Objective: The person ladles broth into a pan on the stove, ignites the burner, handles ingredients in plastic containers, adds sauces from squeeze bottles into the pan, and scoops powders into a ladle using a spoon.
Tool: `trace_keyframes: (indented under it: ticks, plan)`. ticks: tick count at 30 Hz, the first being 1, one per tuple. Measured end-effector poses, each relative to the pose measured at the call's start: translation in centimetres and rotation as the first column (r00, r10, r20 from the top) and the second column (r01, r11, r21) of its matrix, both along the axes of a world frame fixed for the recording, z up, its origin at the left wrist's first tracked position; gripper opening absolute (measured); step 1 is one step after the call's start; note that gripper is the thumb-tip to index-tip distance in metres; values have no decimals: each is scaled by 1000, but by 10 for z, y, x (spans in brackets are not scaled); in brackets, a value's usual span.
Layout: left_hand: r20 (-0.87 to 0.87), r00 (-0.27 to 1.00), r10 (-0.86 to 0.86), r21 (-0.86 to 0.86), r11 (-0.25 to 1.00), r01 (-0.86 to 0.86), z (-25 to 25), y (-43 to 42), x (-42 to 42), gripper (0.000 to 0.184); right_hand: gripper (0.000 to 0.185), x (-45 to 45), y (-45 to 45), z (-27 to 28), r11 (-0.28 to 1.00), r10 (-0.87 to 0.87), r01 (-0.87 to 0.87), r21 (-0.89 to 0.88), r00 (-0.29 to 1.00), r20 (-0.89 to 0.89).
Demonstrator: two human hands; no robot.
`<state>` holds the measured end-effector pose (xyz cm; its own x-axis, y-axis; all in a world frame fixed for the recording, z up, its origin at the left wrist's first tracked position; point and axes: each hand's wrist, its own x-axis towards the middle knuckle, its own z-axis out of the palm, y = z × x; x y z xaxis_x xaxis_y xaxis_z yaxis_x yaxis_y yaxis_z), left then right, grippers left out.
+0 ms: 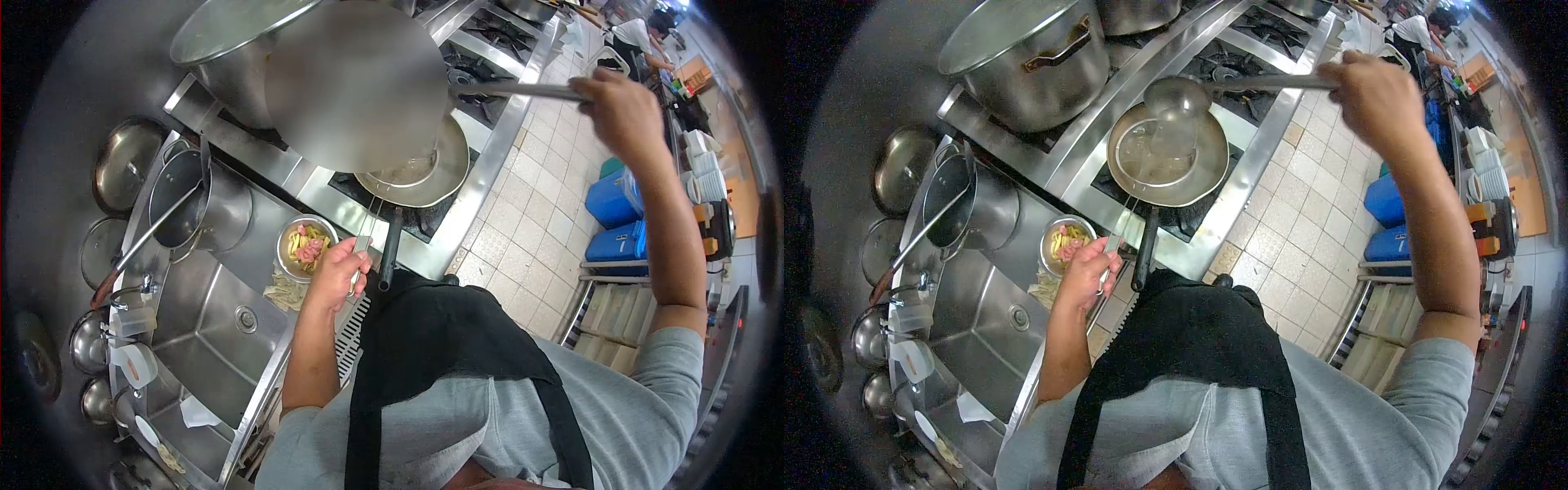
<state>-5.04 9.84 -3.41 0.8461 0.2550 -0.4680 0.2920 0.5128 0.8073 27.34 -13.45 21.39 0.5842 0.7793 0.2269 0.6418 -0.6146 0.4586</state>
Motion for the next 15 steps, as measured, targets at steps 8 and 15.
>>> trace_keyframes:
  ticks: [8,15]
  plan:
    - [27,999,-20,-39,999,21,-15,4,0,27,30,25,8,112,902,211,-297,312,936,282]
    - [89,995,-37,-11,999,38,4,13,0,26,20,-33,162,148,945,123,-195,262,956,268]
